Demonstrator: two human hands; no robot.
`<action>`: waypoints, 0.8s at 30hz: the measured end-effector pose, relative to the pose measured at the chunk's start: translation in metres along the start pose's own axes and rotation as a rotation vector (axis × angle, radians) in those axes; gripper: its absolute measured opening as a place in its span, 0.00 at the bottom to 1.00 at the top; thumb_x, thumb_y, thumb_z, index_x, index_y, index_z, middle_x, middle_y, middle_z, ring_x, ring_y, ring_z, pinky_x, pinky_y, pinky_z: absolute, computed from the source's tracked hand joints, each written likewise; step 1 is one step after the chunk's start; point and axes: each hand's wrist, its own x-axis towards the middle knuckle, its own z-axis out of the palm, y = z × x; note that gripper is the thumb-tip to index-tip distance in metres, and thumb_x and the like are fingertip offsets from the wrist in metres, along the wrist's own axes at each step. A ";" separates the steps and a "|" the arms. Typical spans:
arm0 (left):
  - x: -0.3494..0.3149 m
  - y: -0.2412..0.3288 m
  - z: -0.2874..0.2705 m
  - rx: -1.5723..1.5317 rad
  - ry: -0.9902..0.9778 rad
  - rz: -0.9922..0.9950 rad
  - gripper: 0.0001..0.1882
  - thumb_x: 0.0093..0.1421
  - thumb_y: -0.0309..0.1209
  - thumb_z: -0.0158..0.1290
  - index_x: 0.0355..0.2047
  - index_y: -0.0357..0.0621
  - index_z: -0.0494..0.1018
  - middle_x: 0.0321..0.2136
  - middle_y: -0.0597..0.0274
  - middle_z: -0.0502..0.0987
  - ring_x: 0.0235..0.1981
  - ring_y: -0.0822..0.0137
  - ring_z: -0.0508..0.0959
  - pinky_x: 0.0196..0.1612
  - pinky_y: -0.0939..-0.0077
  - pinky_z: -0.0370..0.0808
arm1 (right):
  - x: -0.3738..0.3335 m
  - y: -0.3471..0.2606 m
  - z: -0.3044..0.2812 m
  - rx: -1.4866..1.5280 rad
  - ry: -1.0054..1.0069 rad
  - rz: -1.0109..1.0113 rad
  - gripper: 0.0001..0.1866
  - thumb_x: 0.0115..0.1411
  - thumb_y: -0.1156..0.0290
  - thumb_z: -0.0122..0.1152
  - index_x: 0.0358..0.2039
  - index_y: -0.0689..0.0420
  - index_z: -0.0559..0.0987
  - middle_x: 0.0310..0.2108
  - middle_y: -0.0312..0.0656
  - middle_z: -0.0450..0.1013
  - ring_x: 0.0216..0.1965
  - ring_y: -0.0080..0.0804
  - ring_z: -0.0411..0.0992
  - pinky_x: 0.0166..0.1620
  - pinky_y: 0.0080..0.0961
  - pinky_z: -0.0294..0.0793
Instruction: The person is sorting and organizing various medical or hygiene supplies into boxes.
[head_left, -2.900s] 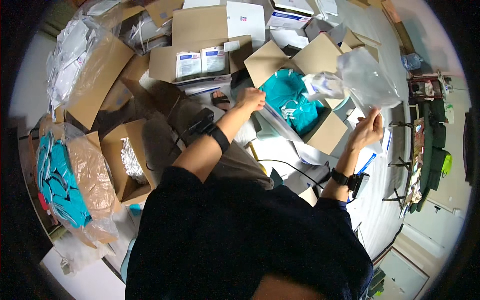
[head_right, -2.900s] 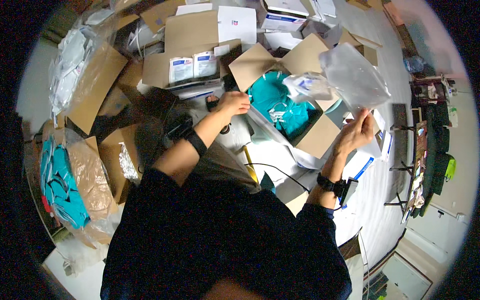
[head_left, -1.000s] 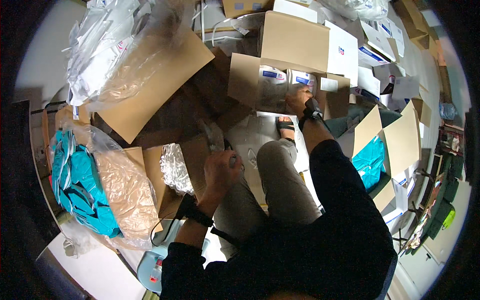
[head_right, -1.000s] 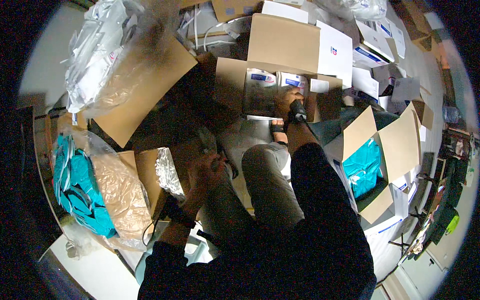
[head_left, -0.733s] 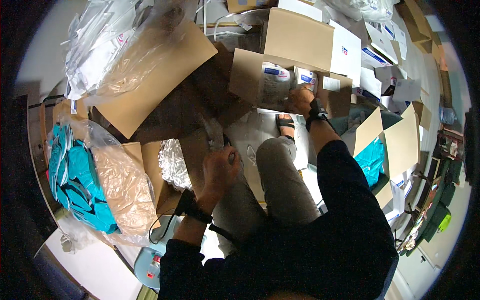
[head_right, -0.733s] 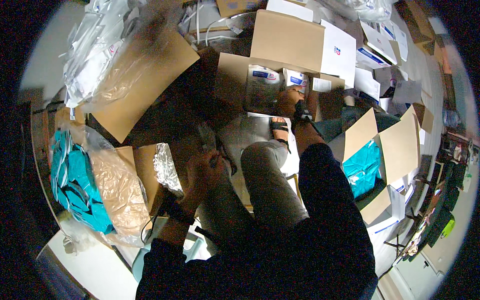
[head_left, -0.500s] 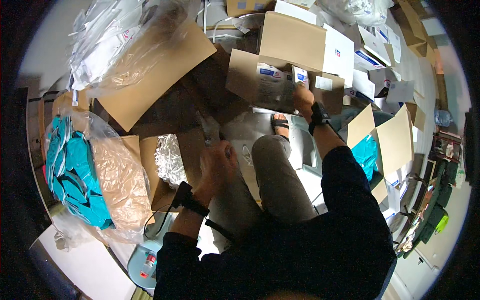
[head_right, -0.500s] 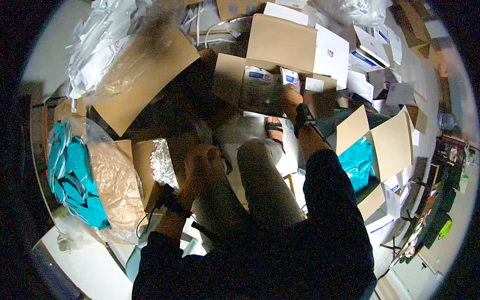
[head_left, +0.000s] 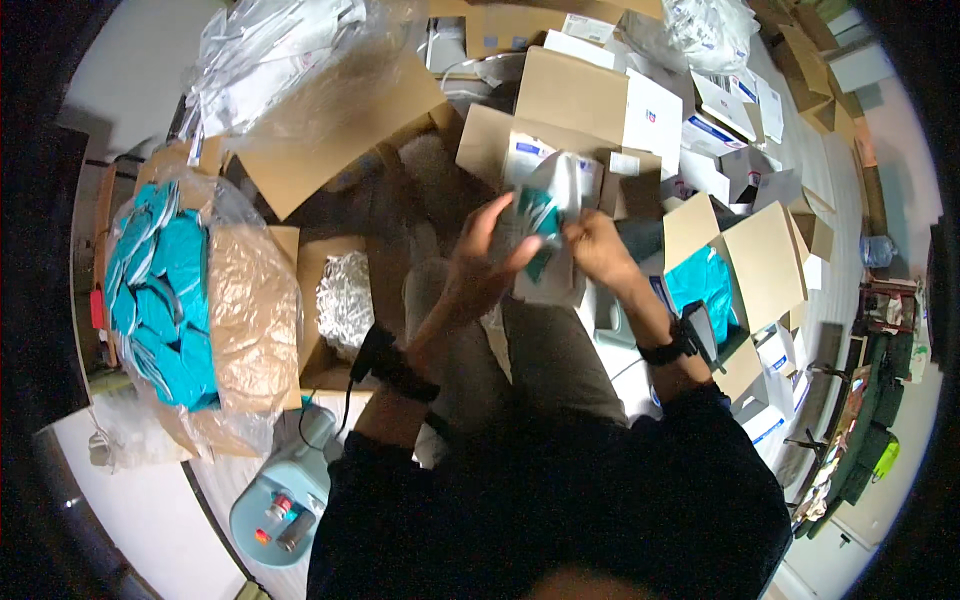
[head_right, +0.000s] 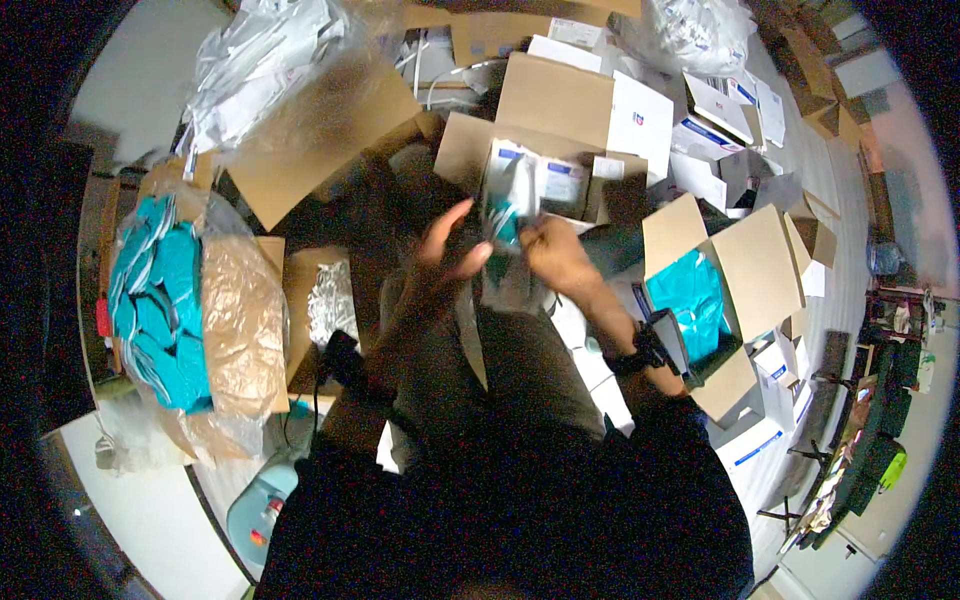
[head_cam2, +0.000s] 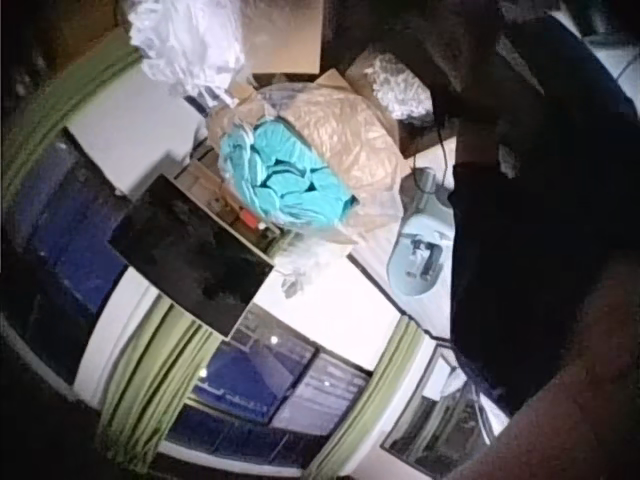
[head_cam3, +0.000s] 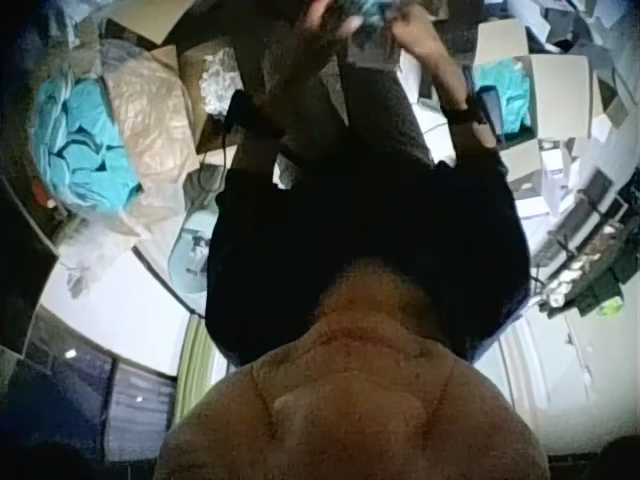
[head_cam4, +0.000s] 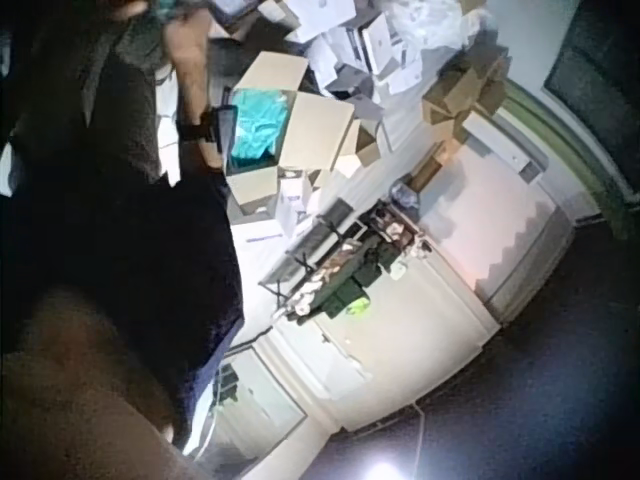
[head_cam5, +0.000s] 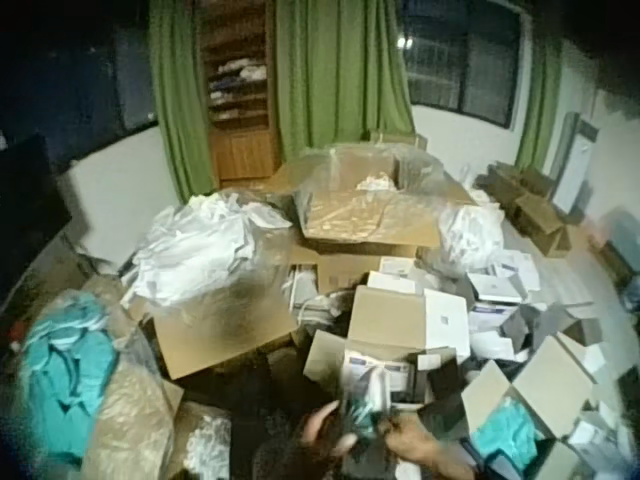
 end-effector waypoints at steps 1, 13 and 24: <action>-0.004 0.010 0.003 -0.088 -0.096 -0.096 0.34 0.57 0.46 0.55 0.56 0.35 0.62 0.52 0.39 0.68 0.54 0.47 0.69 0.57 0.63 0.65 | -0.018 0.001 0.009 -0.029 -0.070 0.023 0.17 0.56 0.64 0.52 0.23 0.69 0.76 0.26 0.60 0.74 0.32 0.52 0.75 0.36 0.41 0.72; -0.101 0.019 -0.031 -0.189 -0.648 -0.458 0.28 0.60 0.33 0.53 0.59 0.37 0.59 0.51 0.47 0.70 0.52 0.58 0.70 0.56 0.66 0.66 | -0.147 0.010 0.056 0.256 0.011 -0.337 0.10 0.55 0.77 0.63 0.38 0.64 0.77 0.34 0.45 0.77 0.37 0.28 0.77 0.41 0.26 0.77; -0.132 0.020 -0.019 -0.097 -0.510 -0.110 0.26 0.56 0.28 0.57 0.55 0.43 0.65 0.52 0.49 0.70 0.54 0.57 0.69 0.55 0.66 0.67 | -0.144 0.032 0.066 0.529 -0.162 -0.216 0.05 0.52 0.79 0.66 0.30 0.60 0.79 0.30 0.35 0.76 0.32 0.18 0.74 0.35 0.16 0.73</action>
